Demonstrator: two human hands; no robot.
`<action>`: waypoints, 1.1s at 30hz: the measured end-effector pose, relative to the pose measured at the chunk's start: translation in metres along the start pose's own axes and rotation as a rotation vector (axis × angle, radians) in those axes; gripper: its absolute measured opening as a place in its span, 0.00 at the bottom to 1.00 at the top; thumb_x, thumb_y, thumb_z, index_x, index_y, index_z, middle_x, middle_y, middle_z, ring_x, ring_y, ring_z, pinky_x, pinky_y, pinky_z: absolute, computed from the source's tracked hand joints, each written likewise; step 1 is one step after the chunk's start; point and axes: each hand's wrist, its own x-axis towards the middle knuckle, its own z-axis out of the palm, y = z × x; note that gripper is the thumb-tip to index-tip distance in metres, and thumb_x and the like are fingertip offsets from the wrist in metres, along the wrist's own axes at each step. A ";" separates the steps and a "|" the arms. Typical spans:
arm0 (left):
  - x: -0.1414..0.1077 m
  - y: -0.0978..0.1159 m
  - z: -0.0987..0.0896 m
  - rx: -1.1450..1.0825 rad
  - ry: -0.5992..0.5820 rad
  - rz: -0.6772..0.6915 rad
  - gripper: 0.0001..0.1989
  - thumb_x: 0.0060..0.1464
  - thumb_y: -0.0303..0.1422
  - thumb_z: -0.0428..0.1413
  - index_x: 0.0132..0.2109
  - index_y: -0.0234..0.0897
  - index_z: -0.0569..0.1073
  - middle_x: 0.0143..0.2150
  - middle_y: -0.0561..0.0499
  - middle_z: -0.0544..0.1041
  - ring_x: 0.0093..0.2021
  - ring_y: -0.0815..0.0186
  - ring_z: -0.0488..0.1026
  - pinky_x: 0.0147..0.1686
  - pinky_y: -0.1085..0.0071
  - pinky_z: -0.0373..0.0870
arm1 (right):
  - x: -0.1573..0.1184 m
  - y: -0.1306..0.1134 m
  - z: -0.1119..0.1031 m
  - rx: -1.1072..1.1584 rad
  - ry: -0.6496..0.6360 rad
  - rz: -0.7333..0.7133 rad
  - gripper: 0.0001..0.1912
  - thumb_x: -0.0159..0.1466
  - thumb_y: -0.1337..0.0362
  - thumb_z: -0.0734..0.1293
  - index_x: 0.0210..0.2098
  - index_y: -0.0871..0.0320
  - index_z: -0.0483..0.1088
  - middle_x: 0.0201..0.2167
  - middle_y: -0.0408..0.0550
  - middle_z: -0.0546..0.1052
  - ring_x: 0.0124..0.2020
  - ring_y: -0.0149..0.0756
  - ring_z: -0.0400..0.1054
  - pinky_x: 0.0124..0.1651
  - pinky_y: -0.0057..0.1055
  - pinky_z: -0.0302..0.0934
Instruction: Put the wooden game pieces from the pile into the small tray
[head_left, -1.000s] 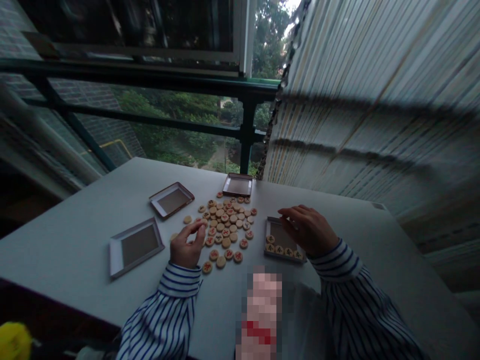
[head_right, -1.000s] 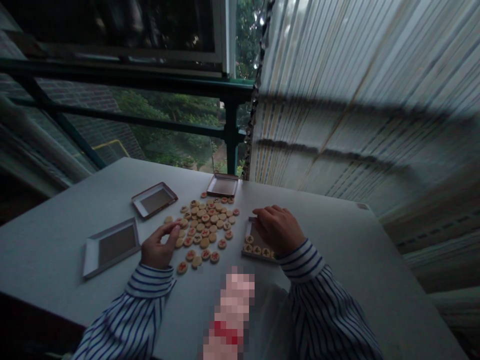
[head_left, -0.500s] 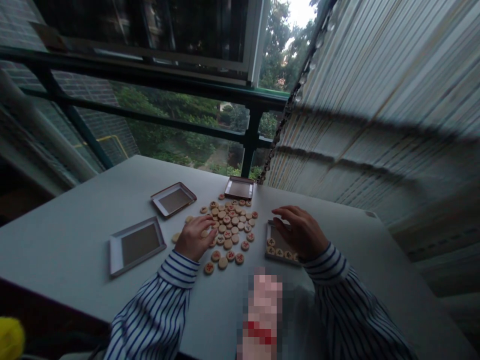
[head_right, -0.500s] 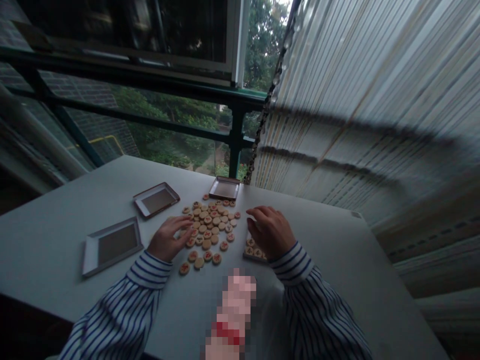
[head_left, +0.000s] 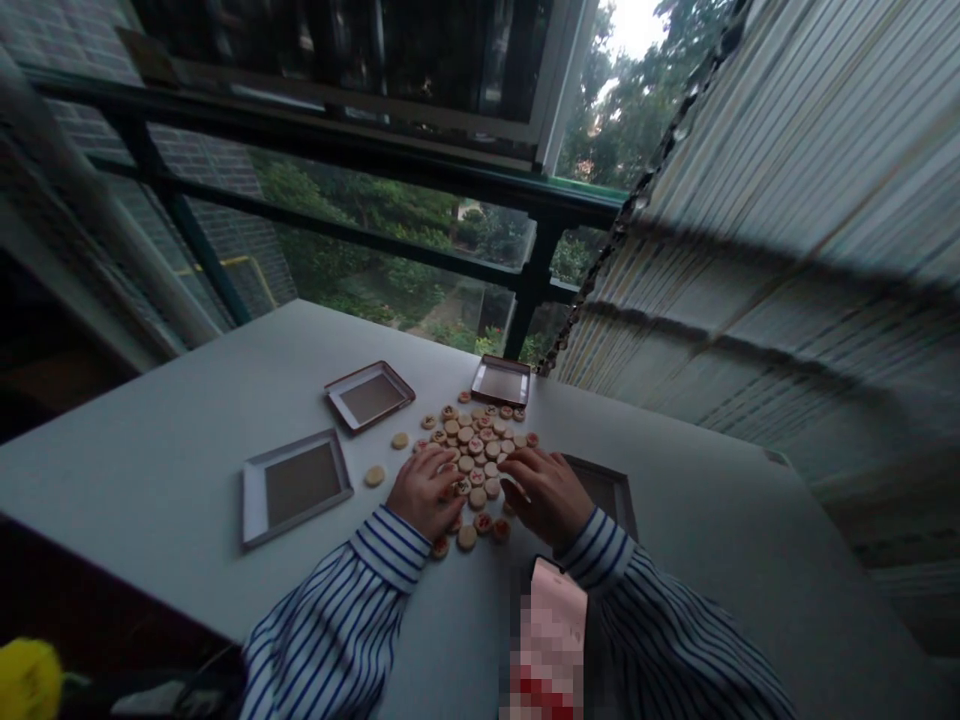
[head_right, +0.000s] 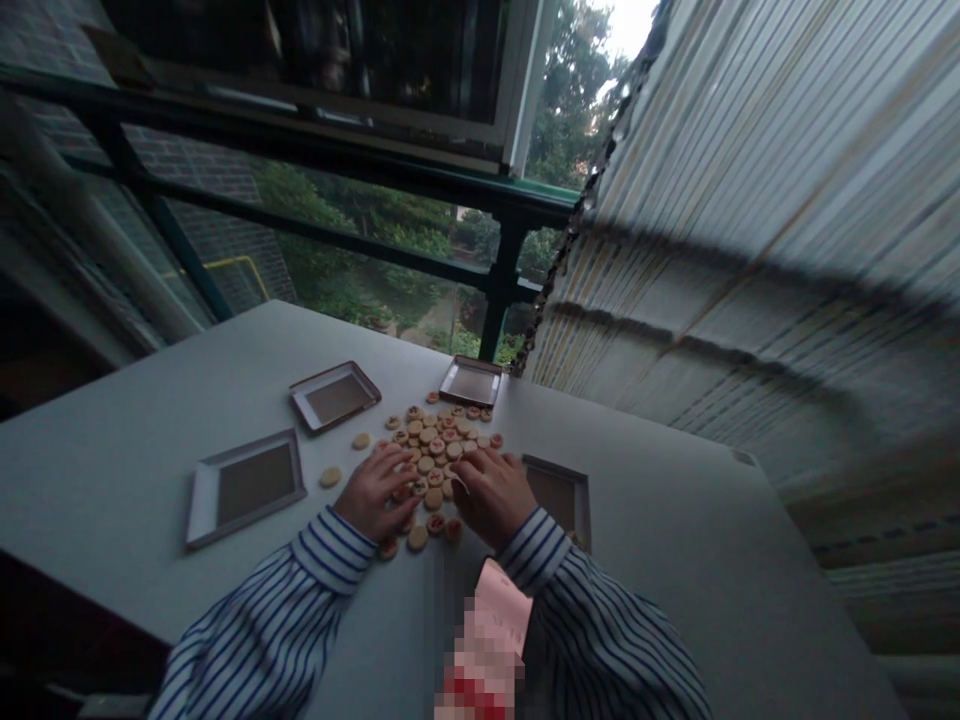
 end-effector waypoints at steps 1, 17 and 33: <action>0.000 0.001 0.000 0.006 -0.005 -0.008 0.10 0.42 0.35 0.56 0.34 0.37 0.74 0.45 0.44 0.72 0.48 0.54 0.64 0.46 0.53 0.62 | 0.000 0.000 0.005 0.012 0.010 -0.007 0.10 0.60 0.63 0.58 0.40 0.55 0.66 0.39 0.48 0.71 0.41 0.34 0.62 0.39 0.31 0.51; 0.002 -0.004 0.001 0.098 -0.098 0.006 0.11 0.46 0.37 0.55 0.37 0.39 0.75 0.47 0.43 0.70 0.51 0.54 0.60 0.50 0.51 0.56 | -0.005 0.002 0.031 0.075 0.033 -0.048 0.10 0.60 0.64 0.59 0.40 0.56 0.67 0.39 0.49 0.71 0.40 0.35 0.62 0.38 0.31 0.52; 0.003 -0.005 0.001 0.073 -0.164 -0.021 0.11 0.45 0.38 0.55 0.36 0.40 0.75 0.49 0.44 0.68 0.53 0.53 0.58 0.52 0.50 0.54 | -0.008 0.004 0.036 0.081 0.067 -0.066 0.10 0.60 0.63 0.59 0.41 0.56 0.67 0.38 0.49 0.71 0.40 0.34 0.62 0.37 0.30 0.53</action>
